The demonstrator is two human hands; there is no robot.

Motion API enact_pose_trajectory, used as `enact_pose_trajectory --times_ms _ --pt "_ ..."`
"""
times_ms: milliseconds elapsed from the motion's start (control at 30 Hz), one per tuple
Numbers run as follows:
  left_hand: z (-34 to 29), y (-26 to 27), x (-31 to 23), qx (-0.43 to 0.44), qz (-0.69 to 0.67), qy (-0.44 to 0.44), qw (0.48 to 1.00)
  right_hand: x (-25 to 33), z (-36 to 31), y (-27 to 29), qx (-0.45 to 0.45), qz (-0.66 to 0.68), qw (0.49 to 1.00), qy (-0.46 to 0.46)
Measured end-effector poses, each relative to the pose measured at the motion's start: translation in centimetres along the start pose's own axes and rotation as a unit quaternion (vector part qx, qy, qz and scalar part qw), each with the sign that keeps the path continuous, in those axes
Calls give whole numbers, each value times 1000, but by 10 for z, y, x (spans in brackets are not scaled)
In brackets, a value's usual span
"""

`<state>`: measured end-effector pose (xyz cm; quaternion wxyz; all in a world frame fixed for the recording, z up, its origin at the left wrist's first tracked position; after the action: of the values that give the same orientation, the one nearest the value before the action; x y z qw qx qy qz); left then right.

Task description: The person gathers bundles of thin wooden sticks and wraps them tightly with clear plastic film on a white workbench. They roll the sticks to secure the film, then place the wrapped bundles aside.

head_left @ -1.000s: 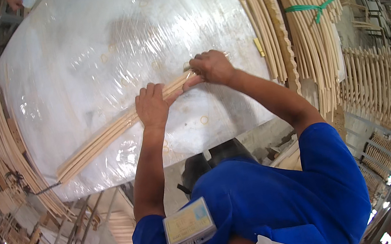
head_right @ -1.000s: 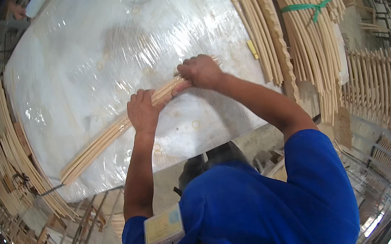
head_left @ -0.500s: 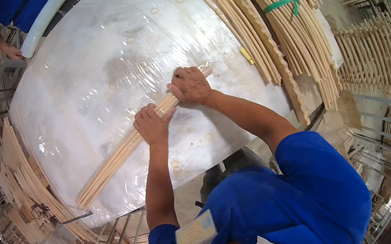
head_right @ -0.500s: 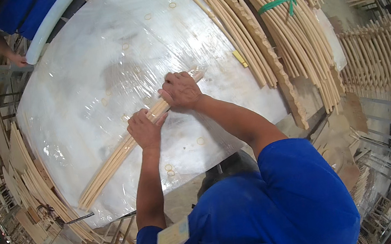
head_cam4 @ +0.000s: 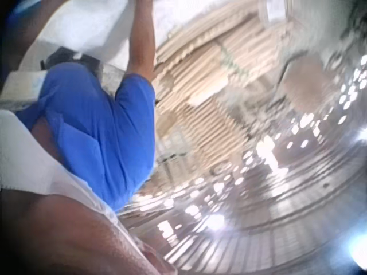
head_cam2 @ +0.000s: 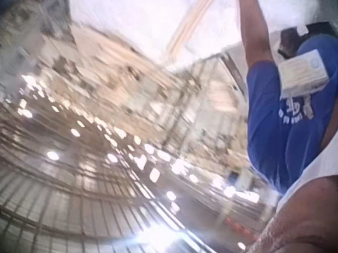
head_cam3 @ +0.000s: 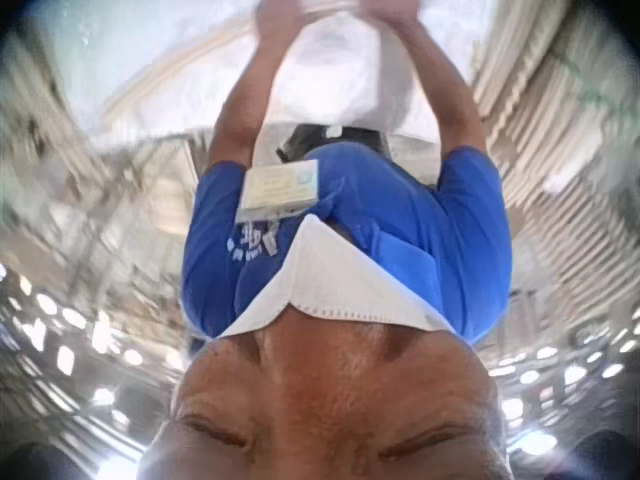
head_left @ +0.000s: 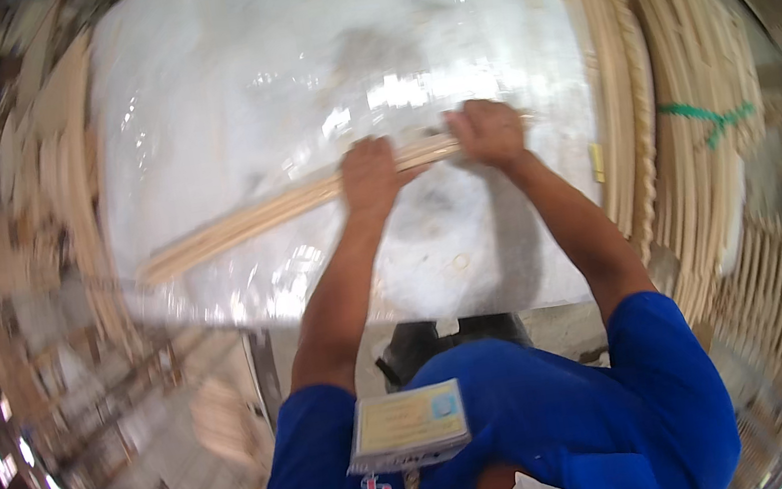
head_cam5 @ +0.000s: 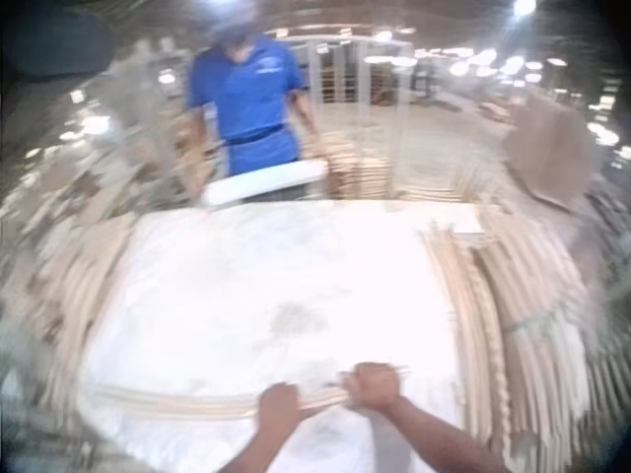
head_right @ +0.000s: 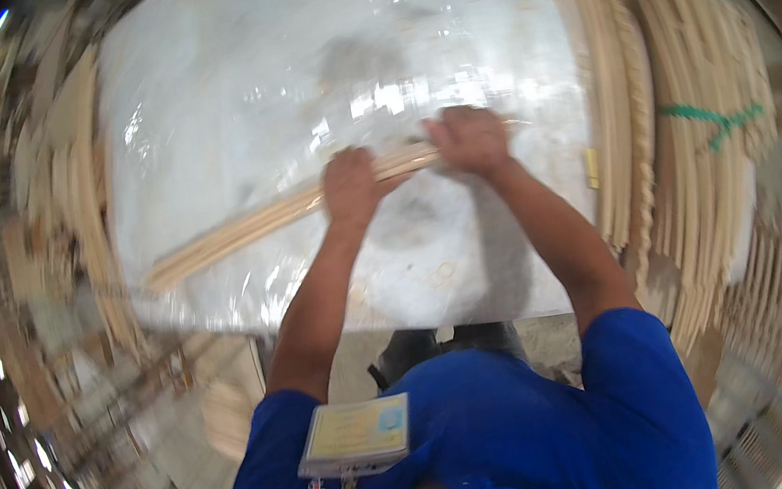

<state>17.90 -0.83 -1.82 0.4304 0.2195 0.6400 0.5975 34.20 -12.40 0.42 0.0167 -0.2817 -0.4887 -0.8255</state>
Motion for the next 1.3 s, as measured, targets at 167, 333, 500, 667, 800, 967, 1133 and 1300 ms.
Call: enact_pose_trajectory --times_ms 167,333,500,667,800,967,1133,1300 --pt "-68 -1 -5 64 -18 29 997 37 -64 0 53 -66 996 -5" --pt "-73 4 -6 106 -14 39 994 67 -96 14 -68 -92 992 53" --pt "-92 17 -8 -160 3 -68 985 22 -55 -23 74 -128 989 -28" --pt "-36 -23 17 147 -40 28 988 58 -75 36 -167 -87 978 93" --pt "-43 28 -21 -142 30 -96 985 3 -42 -6 56 -100 992 -58" --pt "7 -4 15 64 -48 4 997 11 -23 5 -23 -12 999 30" --pt "23 -2 17 48 -50 -14 997 14 -23 -6 12 -57 998 15" --pt "-1 12 -11 -68 36 -114 991 19 -9 -3 -14 -97 991 86"
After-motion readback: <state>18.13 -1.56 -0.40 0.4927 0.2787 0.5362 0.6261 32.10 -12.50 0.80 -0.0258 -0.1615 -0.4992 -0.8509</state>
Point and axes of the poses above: each hand's wrist, its own z-axis towards the middle knuckle, its own y-axis out of the back of the hand, x = y × z, the point moved 10 cm from there along z, towards the middle knuckle, and after that the axes turned 5 degrees about y, right-handed, at the moved point
